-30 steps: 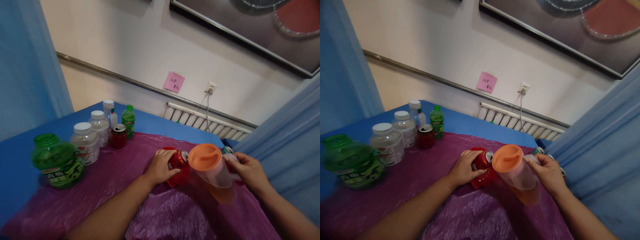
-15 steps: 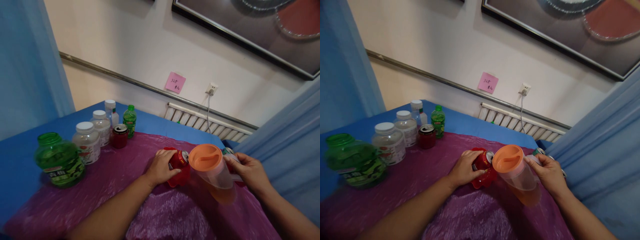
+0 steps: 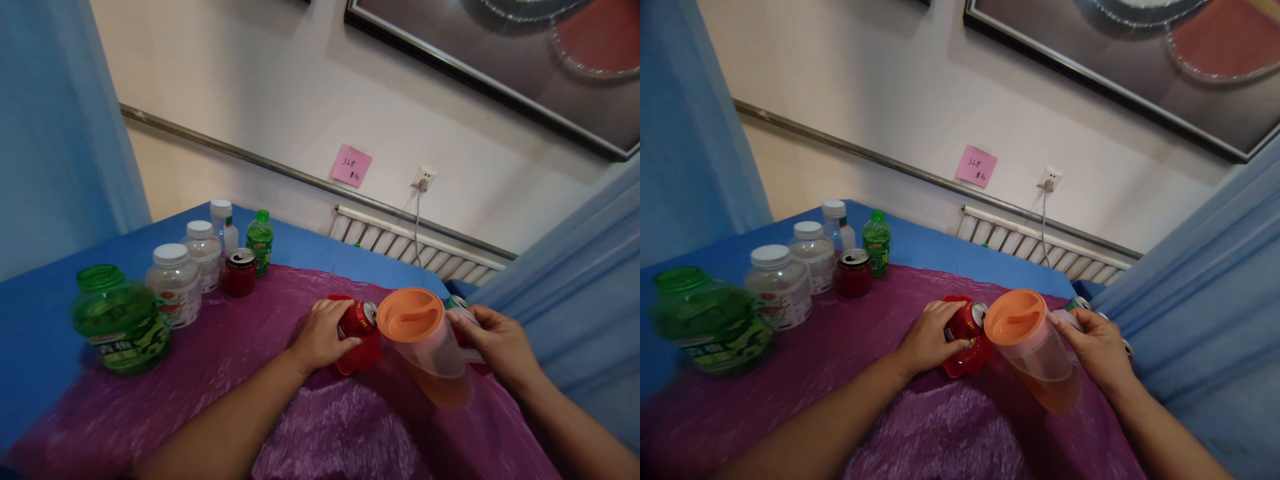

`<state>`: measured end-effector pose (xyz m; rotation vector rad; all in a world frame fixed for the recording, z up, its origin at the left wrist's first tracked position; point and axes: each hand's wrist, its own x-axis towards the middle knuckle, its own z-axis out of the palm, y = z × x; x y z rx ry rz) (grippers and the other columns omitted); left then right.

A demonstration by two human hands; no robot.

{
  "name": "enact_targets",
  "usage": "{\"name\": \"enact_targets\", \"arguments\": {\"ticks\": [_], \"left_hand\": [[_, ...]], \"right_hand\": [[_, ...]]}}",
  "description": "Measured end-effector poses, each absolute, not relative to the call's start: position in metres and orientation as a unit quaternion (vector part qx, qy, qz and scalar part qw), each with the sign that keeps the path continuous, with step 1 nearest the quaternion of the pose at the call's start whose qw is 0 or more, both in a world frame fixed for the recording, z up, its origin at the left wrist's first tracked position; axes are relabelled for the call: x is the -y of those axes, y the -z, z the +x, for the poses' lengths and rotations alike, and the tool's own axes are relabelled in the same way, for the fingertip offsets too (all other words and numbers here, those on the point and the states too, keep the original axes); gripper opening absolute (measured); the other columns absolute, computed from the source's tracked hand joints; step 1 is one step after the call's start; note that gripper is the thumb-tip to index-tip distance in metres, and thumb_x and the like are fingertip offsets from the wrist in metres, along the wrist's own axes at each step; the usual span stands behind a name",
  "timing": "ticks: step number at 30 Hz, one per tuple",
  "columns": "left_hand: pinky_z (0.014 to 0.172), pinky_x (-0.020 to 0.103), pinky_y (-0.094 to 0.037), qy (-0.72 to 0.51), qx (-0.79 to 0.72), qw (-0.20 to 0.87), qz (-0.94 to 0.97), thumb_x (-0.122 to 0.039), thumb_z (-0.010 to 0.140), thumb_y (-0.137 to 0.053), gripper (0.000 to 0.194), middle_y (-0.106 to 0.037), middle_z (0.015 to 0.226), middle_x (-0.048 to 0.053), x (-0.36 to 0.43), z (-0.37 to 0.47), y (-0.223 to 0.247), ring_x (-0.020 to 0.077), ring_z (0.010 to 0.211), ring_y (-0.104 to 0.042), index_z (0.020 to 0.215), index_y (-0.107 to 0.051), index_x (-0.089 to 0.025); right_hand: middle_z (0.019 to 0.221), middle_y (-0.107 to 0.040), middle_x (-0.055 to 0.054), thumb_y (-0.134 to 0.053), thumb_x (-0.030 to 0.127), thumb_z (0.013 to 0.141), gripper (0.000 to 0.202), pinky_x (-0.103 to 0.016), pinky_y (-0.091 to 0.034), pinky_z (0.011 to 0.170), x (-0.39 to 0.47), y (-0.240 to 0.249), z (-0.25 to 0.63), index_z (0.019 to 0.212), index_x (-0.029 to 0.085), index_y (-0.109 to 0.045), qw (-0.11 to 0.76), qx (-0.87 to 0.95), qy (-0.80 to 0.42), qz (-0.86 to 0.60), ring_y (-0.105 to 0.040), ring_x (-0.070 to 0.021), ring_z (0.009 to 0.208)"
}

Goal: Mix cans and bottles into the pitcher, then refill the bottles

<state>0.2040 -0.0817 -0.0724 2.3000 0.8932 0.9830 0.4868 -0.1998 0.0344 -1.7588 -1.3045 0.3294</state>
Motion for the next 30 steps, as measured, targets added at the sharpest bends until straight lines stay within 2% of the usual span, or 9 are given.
{"name": "enact_targets", "arguments": {"ticks": [3, 7, 30], "left_hand": [[0.108, 0.05, -0.039, -0.359, -0.324, 0.241, 0.841, -0.037, 0.071, -0.085, 0.068, -0.068, 0.132, 0.007, 0.0817, 0.2039, 0.0722, 0.0314, 0.121, -0.06, 0.132, -0.058, -0.025], [0.108, 0.051, -0.039, -0.358, -0.323, 0.242, 0.842, -0.036, 0.07, -0.085, 0.069, -0.068, 0.132, 0.008, 0.0815, 0.204, 0.0728, 0.0319, 0.122, -0.06, 0.132, -0.058, -0.026], [0.109, 0.051, -0.039, -0.358, -0.328, 0.245, 0.839, -0.036, 0.071, -0.084, 0.067, -0.068, 0.133, 0.007, 0.0812, 0.2045, 0.0723, 0.0321, 0.123, -0.06, 0.133, -0.058, -0.027]], "right_hand": [[0.053, -0.055, 0.001, -0.077, 0.065, 0.07, 0.049, -0.024, -0.035, 0.041, 0.1999, -0.035, 0.4864, 0.06, 0.019, -0.063, 0.446, 0.506, -0.171, -0.719, -0.044, -0.0125, 0.047], [0.053, -0.052, 0.002, -0.078, 0.065, 0.07, 0.051, -0.024, -0.035, 0.044, 0.2, -0.0341, 0.4874, 0.057, 0.02, -0.06, 0.449, 0.501, -0.163, -0.722, -0.043, -0.0119, 0.049], [0.055, -0.055, 0.001, -0.077, 0.066, 0.069, 0.049, -0.026, -0.036, 0.043, 0.199, -0.0311, 0.4891, 0.061, 0.02, -0.064, 0.451, 0.495, -0.175, -0.721, -0.045, -0.0135, 0.049]]}}
